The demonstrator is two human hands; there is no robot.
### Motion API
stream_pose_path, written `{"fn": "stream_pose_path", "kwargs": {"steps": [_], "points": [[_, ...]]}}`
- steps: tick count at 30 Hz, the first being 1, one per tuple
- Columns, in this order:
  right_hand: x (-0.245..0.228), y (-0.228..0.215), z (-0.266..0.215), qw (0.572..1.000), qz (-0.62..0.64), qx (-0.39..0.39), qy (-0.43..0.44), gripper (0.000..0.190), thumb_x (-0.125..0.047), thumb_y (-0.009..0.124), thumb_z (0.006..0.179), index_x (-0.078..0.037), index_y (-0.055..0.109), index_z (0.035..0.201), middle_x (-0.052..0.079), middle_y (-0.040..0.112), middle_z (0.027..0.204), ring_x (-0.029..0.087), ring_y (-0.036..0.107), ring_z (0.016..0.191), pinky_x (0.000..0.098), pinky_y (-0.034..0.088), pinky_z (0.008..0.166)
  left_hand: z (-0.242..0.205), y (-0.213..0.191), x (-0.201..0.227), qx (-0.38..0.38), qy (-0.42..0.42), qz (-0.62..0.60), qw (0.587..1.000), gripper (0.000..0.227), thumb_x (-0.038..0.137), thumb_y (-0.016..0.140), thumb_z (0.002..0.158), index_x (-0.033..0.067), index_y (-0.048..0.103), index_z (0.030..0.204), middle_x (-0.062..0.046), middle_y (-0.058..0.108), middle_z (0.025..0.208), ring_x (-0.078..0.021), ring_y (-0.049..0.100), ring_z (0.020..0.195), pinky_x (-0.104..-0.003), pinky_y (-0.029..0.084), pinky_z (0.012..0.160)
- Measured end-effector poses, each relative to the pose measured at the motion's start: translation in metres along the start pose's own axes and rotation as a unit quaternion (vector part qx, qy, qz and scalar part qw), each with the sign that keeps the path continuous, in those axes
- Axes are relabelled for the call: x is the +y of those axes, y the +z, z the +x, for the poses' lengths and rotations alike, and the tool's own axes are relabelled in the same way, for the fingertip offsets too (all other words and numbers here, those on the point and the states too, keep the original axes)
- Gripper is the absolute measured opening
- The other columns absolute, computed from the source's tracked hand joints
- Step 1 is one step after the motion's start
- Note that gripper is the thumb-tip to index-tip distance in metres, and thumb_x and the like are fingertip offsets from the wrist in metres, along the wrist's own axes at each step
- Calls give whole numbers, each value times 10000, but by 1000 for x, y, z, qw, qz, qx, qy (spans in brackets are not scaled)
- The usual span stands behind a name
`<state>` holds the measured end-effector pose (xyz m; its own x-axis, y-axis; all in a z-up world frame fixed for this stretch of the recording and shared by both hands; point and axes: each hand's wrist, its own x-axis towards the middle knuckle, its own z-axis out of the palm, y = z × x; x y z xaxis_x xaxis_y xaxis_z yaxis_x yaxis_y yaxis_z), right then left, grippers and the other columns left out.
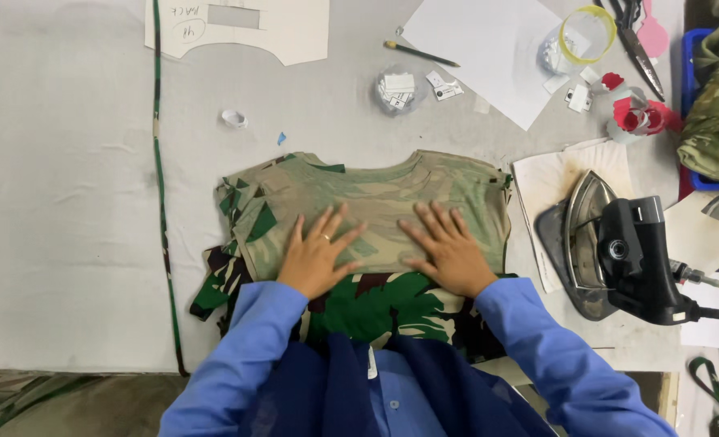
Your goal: The person irons a stack of camouflage-patterned shirts on a white table. They repeatedly pick up small white labels, place them on the shirts, and press them with a steam iron. The person also adjusts the shirts and handles other items on the table.
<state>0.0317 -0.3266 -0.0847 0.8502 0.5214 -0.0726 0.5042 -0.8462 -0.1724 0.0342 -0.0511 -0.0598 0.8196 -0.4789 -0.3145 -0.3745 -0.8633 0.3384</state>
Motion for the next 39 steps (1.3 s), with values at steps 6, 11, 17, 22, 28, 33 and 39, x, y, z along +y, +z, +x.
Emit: {"fn": "stream_pose_path", "kwargs": {"steps": [6,11,17,22,28,33,39], "points": [[81,-20,64,963,-35,183,192,612,-398,672,952,4,491,1377,237,515,1320,406,476,1247,490,429,995,9,3,-45,122,-208,7,971,652,561,362,1004,275,205,1568,-139,170,1630,-360,161,1490,-728,176,1068],[93,-39,182,972,-31,222,67,197,-266,739,893,-215,673,1071,-65,641,875,166,617,852,285,502,721,14,8,-45,124,-224,11,967,670,603,314,992,298,160,1569,-121,133,1638,-336,125,1502,-725,157,1069],[130,-12,263,993,-87,50,65,167,-395,741,863,-280,736,984,-83,718,875,181,633,880,359,522,785,13,1,-47,113,-225,7,968,681,626,301,985,315,127,1565,-117,116,1633,-333,117,1497,-714,211,1059],[119,-32,246,997,-42,42,55,186,-431,711,888,-261,747,953,-55,706,827,198,612,913,375,499,821,16,6,-49,115,-227,9,967,683,641,298,977,328,133,1561,-102,130,1632,-318,114,1499,-722,163,1072],[121,-26,241,994,-74,81,30,76,-265,756,887,-214,757,945,-37,716,826,178,631,859,334,491,824,16,5,-48,115,-231,2,966,687,646,297,971,330,134,1559,-95,116,1634,-314,105,1503,-717,122,1094],[123,-44,226,973,125,186,45,68,-107,799,886,-173,782,885,19,696,835,243,534,797,377,428,646,17,12,-51,164,-220,16,961,693,642,338,955,323,177,1548,-54,113,1624,-291,90,1490,-654,80,1125],[83,-56,156,953,283,36,97,118,-123,655,959,-199,689,1043,42,658,865,267,632,843,387,492,793,16,9,-48,136,-229,-1,964,685,651,324,970,324,177,1553,-92,138,1631,-310,135,1499,-710,132,1097]]}}
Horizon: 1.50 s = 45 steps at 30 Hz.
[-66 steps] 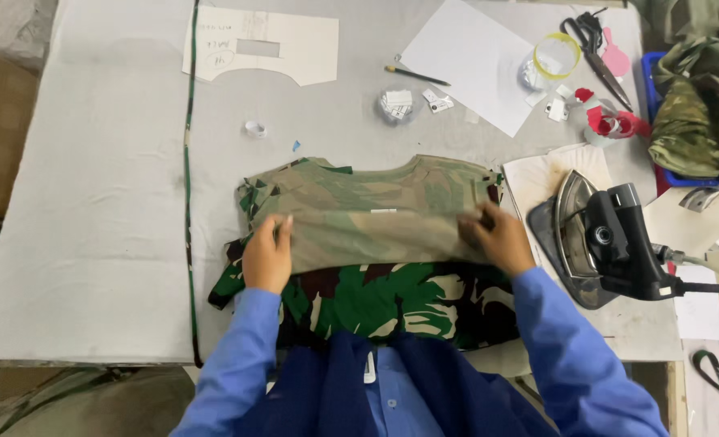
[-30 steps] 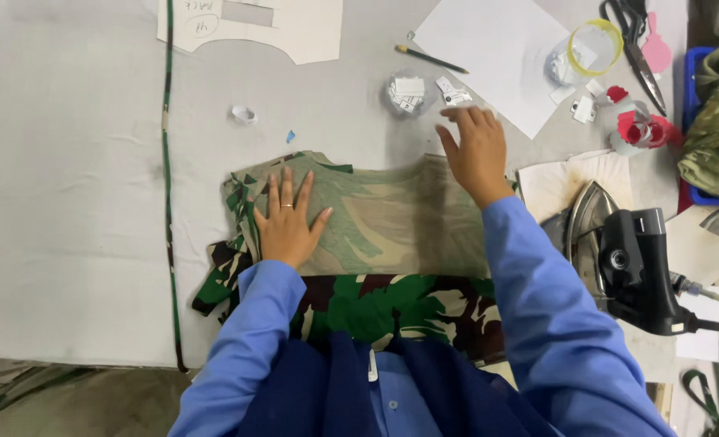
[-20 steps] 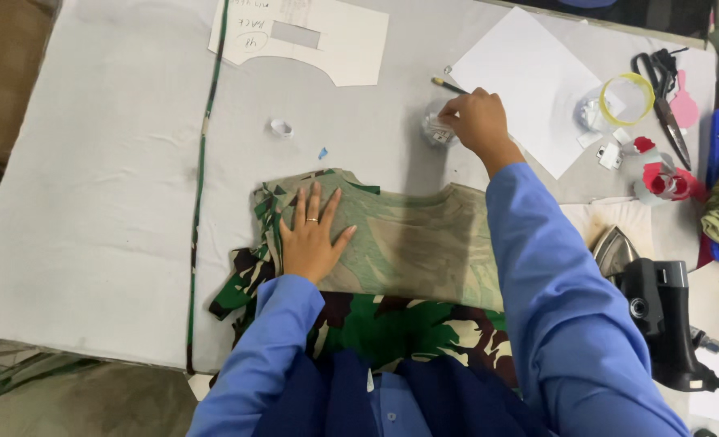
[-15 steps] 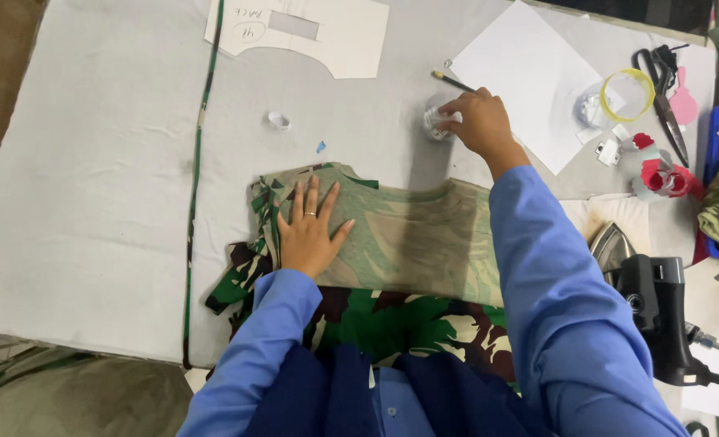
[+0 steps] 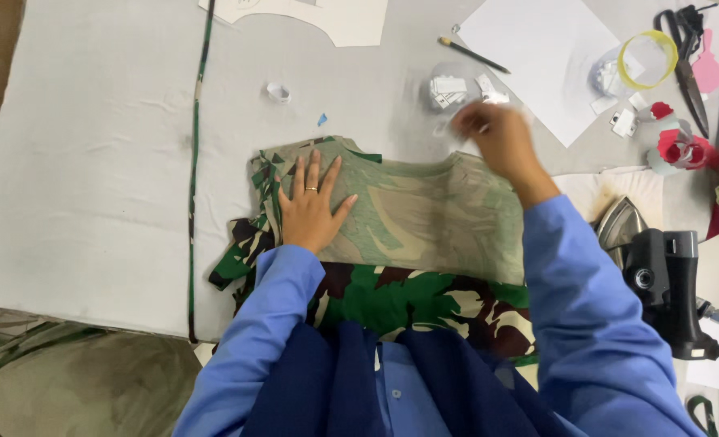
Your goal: The person irons a stack of camouflage-patterned shirts on a white table. They repeatedly pick up small white labels, place them on the shirts, and press them with a steam iron. The person also adjusts the shirts and handles other items on the table.
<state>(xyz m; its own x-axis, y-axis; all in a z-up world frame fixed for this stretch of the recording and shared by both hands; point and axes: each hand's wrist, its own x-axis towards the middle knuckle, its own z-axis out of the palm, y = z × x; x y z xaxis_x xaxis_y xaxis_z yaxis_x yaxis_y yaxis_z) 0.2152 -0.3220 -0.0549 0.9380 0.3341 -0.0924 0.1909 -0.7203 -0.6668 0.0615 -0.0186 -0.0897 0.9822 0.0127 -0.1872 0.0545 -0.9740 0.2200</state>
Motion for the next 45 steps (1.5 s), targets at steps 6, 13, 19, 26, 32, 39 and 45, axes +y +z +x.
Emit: {"fn": "stream_pose_path", "kwargs": {"steps": [6,13,19,26,32,39,45], "points": [[-27,67,-103,992,-78,-46,-85,221,-217,741,837,-123,690,1031,131,615,910,357,624,949,431,515,844,-5,12,9,38,-39,43,998,701,624,313,1001,236,166,1565,-122,151,1625,-301,162,1493,-658,216,1084],[-5,99,-148,979,-115,152,69,471,-510,806,747,-144,615,973,77,508,940,327,545,917,428,415,821,-41,31,52,-9,-43,9,999,839,626,317,979,52,123,1560,-205,86,1620,-393,82,1491,-653,62,1141],[-1,108,-147,983,-128,119,-47,320,-480,733,793,-323,697,1069,-13,564,944,236,546,946,390,397,864,-36,22,62,-35,-49,-7,998,919,666,397,925,88,89,1569,-186,39,1630,-398,25,1494,-717,12,1100],[-3,101,-139,994,-21,98,-40,179,-402,784,786,-295,738,921,-29,644,921,228,586,924,368,415,828,-36,17,64,-31,-48,-3,998,896,660,375,935,92,97,1569,-175,50,1632,-396,35,1495,-708,28,1096],[-19,82,-127,996,-48,27,-71,229,-326,790,763,-207,719,945,35,684,871,284,633,887,402,463,808,-36,15,64,-39,-48,-10,998,886,660,360,943,94,87,1567,-175,42,1631,-397,30,1494,-707,37,1095],[-25,73,-130,995,-67,-2,-67,233,-253,781,795,-132,702,978,65,645,838,297,639,863,383,504,796,-37,17,64,-26,-44,-11,999,889,663,370,938,88,108,1564,-178,46,1629,-399,33,1493,-708,39,1089],[-11,82,-131,991,-65,16,-117,289,-282,795,778,-150,712,1022,56,637,955,291,610,922,380,510,823,-37,16,63,-26,-40,-20,999,882,657,360,950,81,100,1565,-188,39,1628,-406,26,1491,-709,33,1087]]}}
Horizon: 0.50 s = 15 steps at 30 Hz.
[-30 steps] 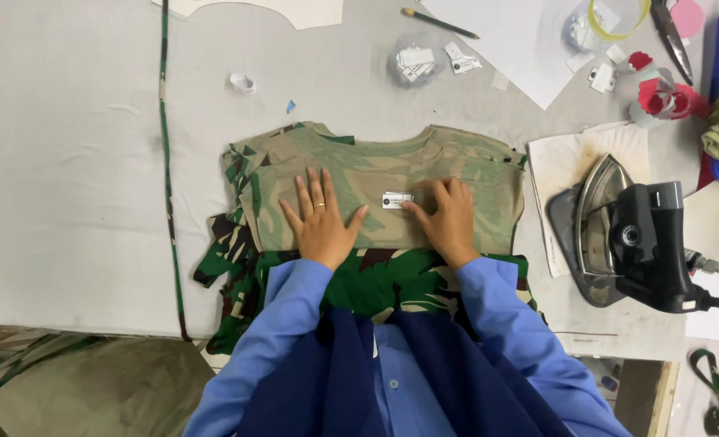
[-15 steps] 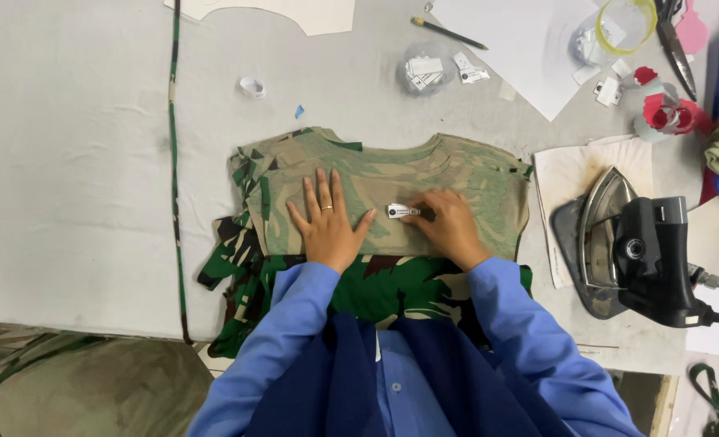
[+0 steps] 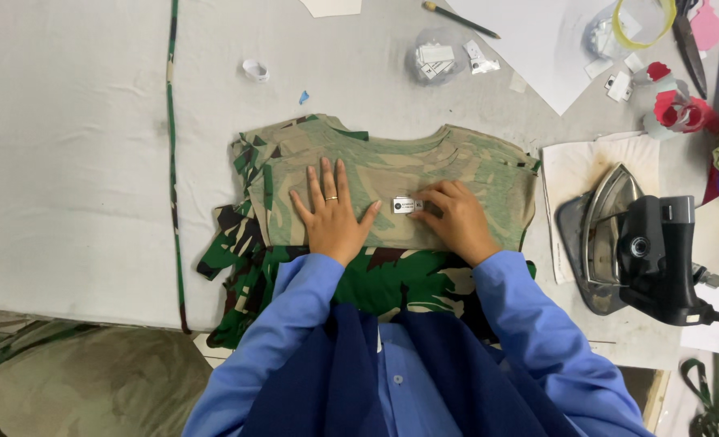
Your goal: The person irons a stack of camouflage-patterned shirts on a white table. They repeatedly pick up small white labels, place them on the shirts, and press them with a steam iron. The person also adjusts the shirts and handles other items on the table.
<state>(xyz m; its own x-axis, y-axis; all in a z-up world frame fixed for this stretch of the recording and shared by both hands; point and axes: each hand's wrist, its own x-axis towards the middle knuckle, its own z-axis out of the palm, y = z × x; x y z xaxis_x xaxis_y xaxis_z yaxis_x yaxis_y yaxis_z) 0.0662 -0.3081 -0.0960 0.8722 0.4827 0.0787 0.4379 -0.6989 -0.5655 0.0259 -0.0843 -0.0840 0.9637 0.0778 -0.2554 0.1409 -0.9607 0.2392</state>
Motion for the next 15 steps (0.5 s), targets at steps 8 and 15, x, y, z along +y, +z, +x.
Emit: {"fn": "stream_pose_path", "kwargs": {"steps": [8,15], "points": [[1,4,-6,999,29,14,13,231,-274,789,786,-179,715,982,35,663,960,287,628,909,387,510,803,0,-2,1,-5,-2,0,1000,877,652,363,952,85,96,1565,-183,27,1629,-401,15,1494,-707,36,1092],[-16,-35,28,992,51,37,111,189,-191,736,906,-107,690,1069,104,672,1015,333,638,980,440,504,875,1,0,1,2,-4,-4,1000,883,656,378,942,82,120,1561,-185,62,1626,-401,38,1492,-710,40,1089]]}}
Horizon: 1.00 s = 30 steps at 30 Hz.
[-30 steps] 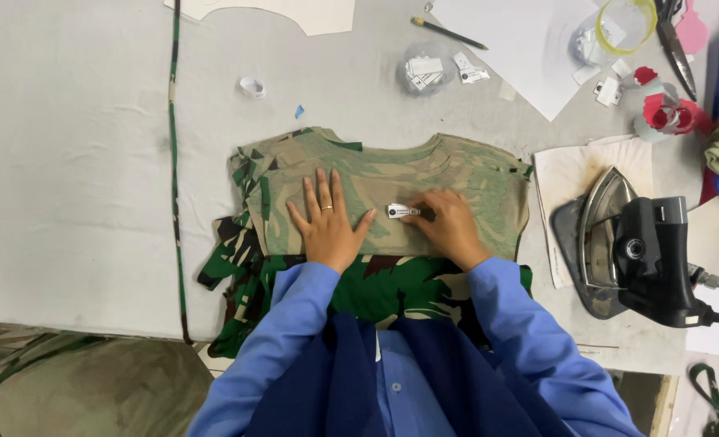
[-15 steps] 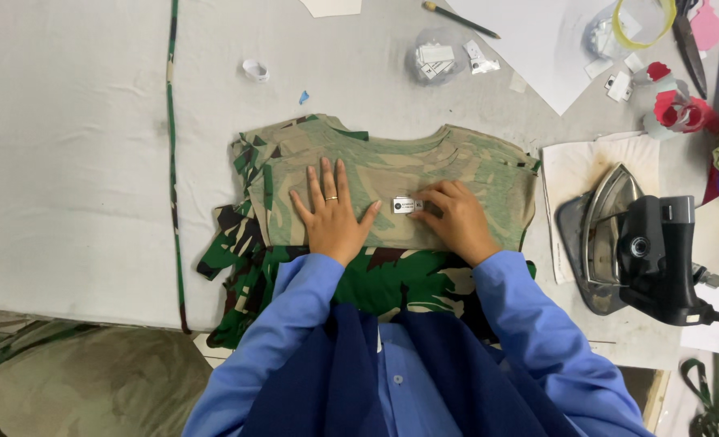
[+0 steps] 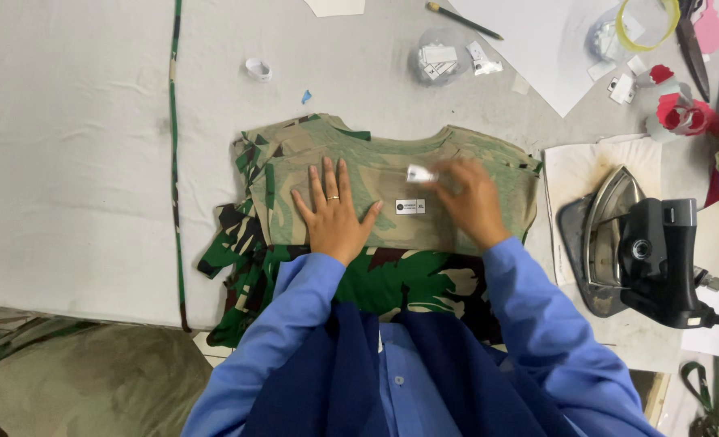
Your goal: The person irons a stack of camouflage-patterned shirts on a white table. They repeatedly pick up small white labels, place them on the shirts, and press them with a steam iron. The person also adjusts the shirts and handles other items on the table.
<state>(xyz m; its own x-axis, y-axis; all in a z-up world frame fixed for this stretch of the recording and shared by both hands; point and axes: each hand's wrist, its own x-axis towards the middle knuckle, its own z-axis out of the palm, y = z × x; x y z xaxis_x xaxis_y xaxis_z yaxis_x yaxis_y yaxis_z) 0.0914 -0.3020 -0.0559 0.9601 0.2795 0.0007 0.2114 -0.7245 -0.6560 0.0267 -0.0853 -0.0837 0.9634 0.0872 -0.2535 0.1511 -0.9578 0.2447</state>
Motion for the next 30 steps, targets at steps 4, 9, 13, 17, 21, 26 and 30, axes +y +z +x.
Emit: {"fn": "stream_pose_path", "kwargs": {"steps": [4,9,13,17,21,26,30], "points": [[20,-26,73,987,-41,154,-24,187,-164,809,896,-126,710,1051,45,657,917,245,609,848,355,494,760,1,6,-1,2,0,8,1000,901,657,395,929,89,106,1565,-175,48,1631,-393,19,1495,-711,27,1093],[27,-37,122,996,-37,74,25,372,-327,733,947,-114,598,1221,101,604,1138,252,592,1032,417,468,777,3,3,-11,-3,3,36,999,880,727,287,925,169,60,1566,-41,26,1633,-294,37,1495,-611,89,1145],[12,-13,59,994,-54,96,-9,352,-232,798,885,-45,575,1084,136,657,942,335,632,900,474,496,798,5,-1,-36,34,-5,-35,999,793,617,397,966,140,180,1562,-127,119,1627,-326,142,1490,-555,119,1160],[13,5,-9,990,-82,-24,116,349,-381,748,883,-70,629,991,113,622,949,317,589,956,437,445,849,11,-2,-50,80,-87,15,993,860,653,406,939,111,163,1561,-153,150,1619,-325,189,1478,-612,77,1145],[23,28,-45,984,-111,11,142,421,-533,761,796,-162,602,915,44,531,927,295,534,966,414,408,862,5,-7,-42,65,-121,41,990,870,611,380,959,26,129,1552,-197,57,1628,-350,54,1506,-669,-20,1135],[9,43,-40,984,-91,45,145,435,-540,769,799,-161,577,890,44,480,950,296,503,974,419,370,871,-3,-2,-3,5,-53,3,999,1032,664,507,848,27,102,1551,-192,40,1627,-372,42,1501,-707,37,1105],[10,49,-42,985,-90,55,140,431,-532,776,790,-162,575,880,46,474,927,304,506,957,423,368,868,0,-12,9,-9,-46,-17,999,1099,687,554,809,41,80,1560,-164,18,1636,-361,21,1503,-718,43,1079]]}}
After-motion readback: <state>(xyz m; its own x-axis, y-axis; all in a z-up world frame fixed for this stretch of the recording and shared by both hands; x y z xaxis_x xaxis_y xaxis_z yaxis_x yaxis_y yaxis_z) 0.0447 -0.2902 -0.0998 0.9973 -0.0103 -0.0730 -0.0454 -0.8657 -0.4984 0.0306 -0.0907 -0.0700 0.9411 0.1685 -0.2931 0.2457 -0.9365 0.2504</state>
